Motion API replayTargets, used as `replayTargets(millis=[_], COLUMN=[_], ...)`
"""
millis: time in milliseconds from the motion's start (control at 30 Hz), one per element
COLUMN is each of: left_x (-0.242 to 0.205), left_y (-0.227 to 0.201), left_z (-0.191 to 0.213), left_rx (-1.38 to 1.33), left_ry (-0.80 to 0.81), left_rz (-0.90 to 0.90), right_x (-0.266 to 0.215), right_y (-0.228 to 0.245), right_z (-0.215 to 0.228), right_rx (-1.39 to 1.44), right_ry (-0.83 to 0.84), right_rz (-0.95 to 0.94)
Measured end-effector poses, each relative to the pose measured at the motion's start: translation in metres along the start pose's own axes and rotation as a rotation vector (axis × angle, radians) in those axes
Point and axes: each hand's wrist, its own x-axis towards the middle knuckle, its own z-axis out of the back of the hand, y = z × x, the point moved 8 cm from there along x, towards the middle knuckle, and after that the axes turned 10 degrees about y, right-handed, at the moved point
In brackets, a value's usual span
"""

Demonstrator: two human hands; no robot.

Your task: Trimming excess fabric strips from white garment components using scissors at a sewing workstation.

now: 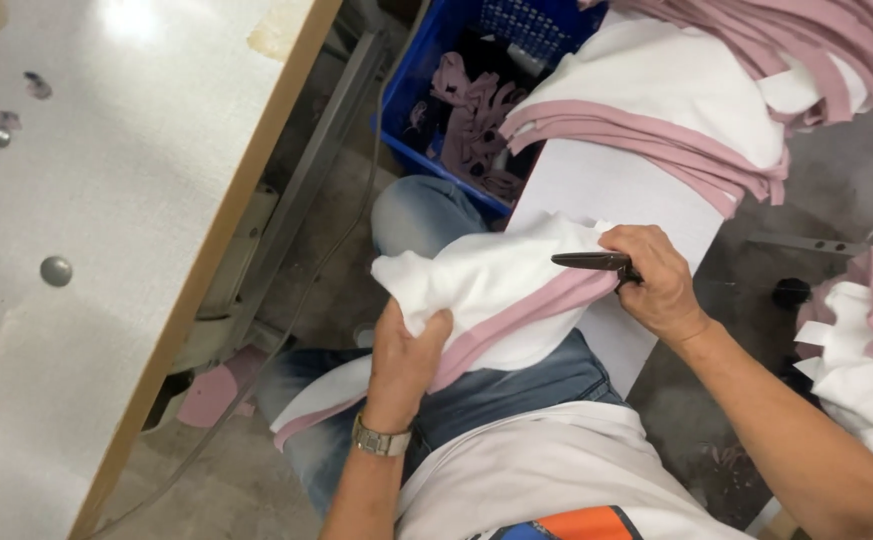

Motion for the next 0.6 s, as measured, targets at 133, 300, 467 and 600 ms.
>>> replayTargets(millis=[133,300,467,600], left_x=[0.04,0.083,0.168,0.171], left_y=[-0.033,-0.084,-0.026,-0.019], left_z=[-0.026,-0.082,-0.123,-0.121], left_rx=[-0.01,0.224,0.678,0.983], left_ry=[0.152,0.424,0.51,0.489], left_rz=[-0.21,-0.242,0.031,0.283], right_x=[0.002,-0.029,-0.093,-0.134], right_y=[-0.004,-0.006,-0.055,-0.07], right_z=[0.035,0.079,0.041,-0.012], right_rx=[-0.089,-0.318,-0.518,-0.513], right_ry=[-0.091,-0.247,-0.104,0.103], right_rz=[0.009,0.06,-0.215,-0.206])
